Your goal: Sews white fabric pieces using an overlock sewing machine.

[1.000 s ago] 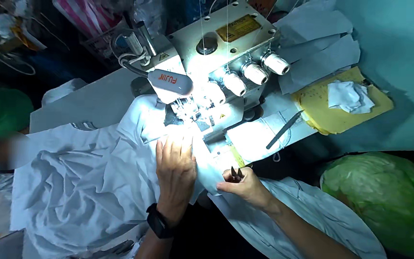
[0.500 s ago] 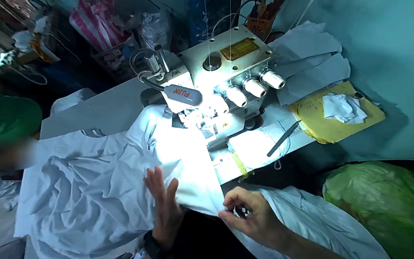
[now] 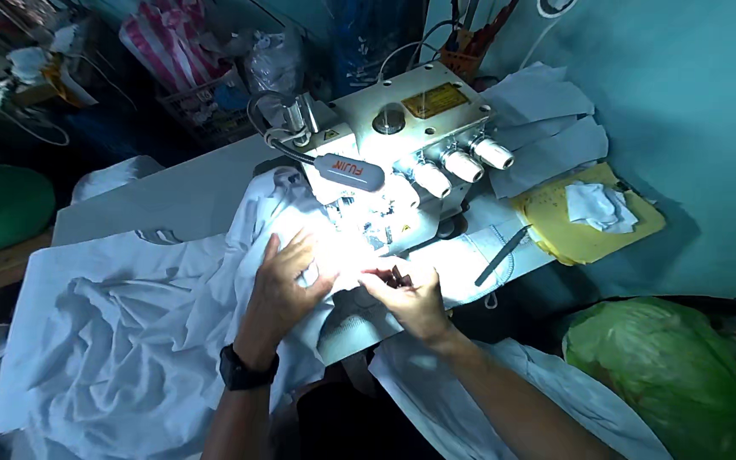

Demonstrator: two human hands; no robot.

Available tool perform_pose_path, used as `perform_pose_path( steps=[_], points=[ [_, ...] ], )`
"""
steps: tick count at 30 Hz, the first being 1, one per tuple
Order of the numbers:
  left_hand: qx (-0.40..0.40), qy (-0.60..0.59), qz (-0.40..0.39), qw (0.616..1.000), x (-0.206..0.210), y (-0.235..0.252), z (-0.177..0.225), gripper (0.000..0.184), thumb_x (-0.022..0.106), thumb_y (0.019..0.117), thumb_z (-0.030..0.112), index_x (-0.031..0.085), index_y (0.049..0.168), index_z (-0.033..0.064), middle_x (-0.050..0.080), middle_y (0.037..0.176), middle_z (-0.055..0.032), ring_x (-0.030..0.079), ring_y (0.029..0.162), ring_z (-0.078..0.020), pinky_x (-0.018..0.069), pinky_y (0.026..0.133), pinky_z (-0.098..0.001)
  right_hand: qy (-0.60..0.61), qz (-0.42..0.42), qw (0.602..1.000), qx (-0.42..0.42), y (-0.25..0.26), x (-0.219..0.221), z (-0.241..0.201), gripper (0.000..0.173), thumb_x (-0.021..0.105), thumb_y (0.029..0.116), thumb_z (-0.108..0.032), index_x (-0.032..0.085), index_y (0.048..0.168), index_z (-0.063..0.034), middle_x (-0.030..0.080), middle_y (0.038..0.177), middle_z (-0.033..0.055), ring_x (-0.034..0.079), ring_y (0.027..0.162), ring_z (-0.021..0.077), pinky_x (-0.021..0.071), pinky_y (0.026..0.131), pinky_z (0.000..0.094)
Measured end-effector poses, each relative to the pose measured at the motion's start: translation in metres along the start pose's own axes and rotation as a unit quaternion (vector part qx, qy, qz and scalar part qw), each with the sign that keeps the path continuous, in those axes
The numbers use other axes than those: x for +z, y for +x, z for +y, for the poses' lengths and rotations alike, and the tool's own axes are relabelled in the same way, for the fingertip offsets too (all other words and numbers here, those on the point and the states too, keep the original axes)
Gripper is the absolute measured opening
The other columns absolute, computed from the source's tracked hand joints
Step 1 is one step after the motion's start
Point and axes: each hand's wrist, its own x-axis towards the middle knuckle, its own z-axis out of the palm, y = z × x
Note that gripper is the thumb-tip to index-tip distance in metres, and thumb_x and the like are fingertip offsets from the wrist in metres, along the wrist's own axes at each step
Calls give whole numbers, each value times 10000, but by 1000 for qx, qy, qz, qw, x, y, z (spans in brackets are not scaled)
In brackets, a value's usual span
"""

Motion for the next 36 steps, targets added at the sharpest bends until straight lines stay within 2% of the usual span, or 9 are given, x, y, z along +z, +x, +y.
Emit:
perform_pose_path(
  steps=[4,9,14,17,19,21,25,30,36],
  points=[
    [-7,-11,-2,1000,-4,19,-16,355,624,895,203,744,1144,-19,704,1287,-139,603,1311,-305,316,1150,-650,-185,19,978,-91,11,4,8,123,730,876,-147,785,882,-37,711,699,47,636,593,76,524,566,256],
    [-38,-20,35,998,-3,48,-38,328,651,941,185,730,1160,-45,690,1291,-197,587,1316,-372,381,1132,-598,-114,13,988,-105,-28,2,25,169,640,948,-88,747,905,37,720,763,83,635,659,25,529,646,154],
    [-179,-61,116,975,7,55,-51,390,617,1000,214,666,1305,-26,578,1457,-189,487,1427,-292,360,1197,-439,-146,-58,984,-87,-65,-6,52,327,647,976,-249,718,757,-17,676,652,67,637,584,94,521,560,239],
    [-238,-91,90,963,5,10,-11,562,618,1020,288,486,1509,46,486,1552,-150,572,1318,-281,487,1054,-458,-91,-106,990,-3,-33,-26,25,586,560,973,-595,689,818,-45,561,635,-23,485,579,9,419,557,207],
    [-271,-69,65,958,7,-16,13,861,713,919,399,312,1596,50,597,1382,-226,658,1136,-325,545,926,-544,-166,-128,977,-37,-6,-35,5,672,417,996,-681,672,897,-67,529,619,-17,486,538,67,417,512,272],
    [-278,-16,71,958,9,-36,32,943,825,822,350,363,1547,-37,691,1159,-257,708,973,-341,565,841,-555,-272,-121,947,-123,20,-33,-13,470,547,998,-480,701,941,-39,574,652,34,529,529,145,409,475,313],
    [-220,116,118,961,0,-63,64,335,671,854,-8,718,1180,-67,740,849,-173,676,670,-222,544,622,-385,-434,-154,860,-222,47,-8,-36,226,610,977,-198,739,989,-14,680,816,169,676,741,365,494,593,501],
    [2,-91,44,995,3,-111,84,258,604,983,234,705,1032,2,741,985,-102,704,945,-133,570,867,-258,-326,-151,906,-225,37,0,-33,233,601,999,-171,728,887,-11,652,710,125,650,596,280,476,485,423],
    [7,-328,15,945,18,-170,91,349,506,1060,378,602,1002,48,671,1057,-78,649,1036,-114,535,904,-228,-197,-146,955,-164,-34,0,20,258,670,959,-219,739,976,29,664,770,112,622,599,197,504,507,334]
  ],
)
